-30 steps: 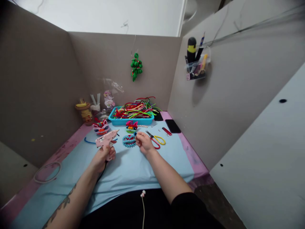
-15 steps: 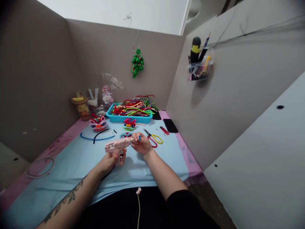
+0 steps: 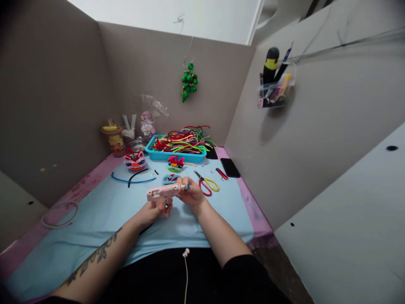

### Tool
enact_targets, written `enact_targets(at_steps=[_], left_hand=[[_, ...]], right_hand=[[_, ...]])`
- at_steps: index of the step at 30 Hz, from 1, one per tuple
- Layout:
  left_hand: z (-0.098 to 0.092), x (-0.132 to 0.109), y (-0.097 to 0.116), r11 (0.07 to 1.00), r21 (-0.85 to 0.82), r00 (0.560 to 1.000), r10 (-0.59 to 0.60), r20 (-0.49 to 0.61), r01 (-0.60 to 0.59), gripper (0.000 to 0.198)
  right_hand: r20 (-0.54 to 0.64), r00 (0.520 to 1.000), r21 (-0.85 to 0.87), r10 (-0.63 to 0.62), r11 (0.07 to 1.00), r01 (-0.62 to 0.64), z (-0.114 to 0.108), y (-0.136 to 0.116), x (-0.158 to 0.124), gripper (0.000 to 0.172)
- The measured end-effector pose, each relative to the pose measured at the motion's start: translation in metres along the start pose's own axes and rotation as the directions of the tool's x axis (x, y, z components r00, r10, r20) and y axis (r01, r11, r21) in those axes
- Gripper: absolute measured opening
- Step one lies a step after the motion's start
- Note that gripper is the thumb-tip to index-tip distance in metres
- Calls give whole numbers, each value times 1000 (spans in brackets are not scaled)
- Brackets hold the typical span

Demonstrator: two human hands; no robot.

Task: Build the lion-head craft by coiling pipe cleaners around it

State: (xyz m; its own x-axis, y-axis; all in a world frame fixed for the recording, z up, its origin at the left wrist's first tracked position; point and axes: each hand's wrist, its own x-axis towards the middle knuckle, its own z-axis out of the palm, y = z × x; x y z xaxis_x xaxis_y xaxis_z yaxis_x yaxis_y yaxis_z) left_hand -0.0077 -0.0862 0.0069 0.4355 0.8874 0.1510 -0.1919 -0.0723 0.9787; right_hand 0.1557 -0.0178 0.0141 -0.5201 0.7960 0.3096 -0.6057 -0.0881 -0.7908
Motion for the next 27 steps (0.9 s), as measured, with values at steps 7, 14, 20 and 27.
enact_targets(at_steps=[7, 14, 20, 27], left_hand=[[-2, 1, 2, 997, 73, 999, 17, 51, -20, 58], [-2, 2, 3, 991, 117, 996, 50, 75, -58, 59], [-3, 3, 0, 991, 125, 996, 45, 71, -53, 58], [-4, 2, -2, 991, 127, 996, 21, 82, -32, 59]], right_hand=[[18, 1000, 50, -4, 999, 3, 3, 0, 1, 59], [132, 991, 177, -35, 984, 11, -1, 3, 1, 54], [118, 992, 152, -40, 988, 21, -5, 5, 1, 51], [85, 993, 177, -81, 982, 65, 3, -2, 2, 51]])
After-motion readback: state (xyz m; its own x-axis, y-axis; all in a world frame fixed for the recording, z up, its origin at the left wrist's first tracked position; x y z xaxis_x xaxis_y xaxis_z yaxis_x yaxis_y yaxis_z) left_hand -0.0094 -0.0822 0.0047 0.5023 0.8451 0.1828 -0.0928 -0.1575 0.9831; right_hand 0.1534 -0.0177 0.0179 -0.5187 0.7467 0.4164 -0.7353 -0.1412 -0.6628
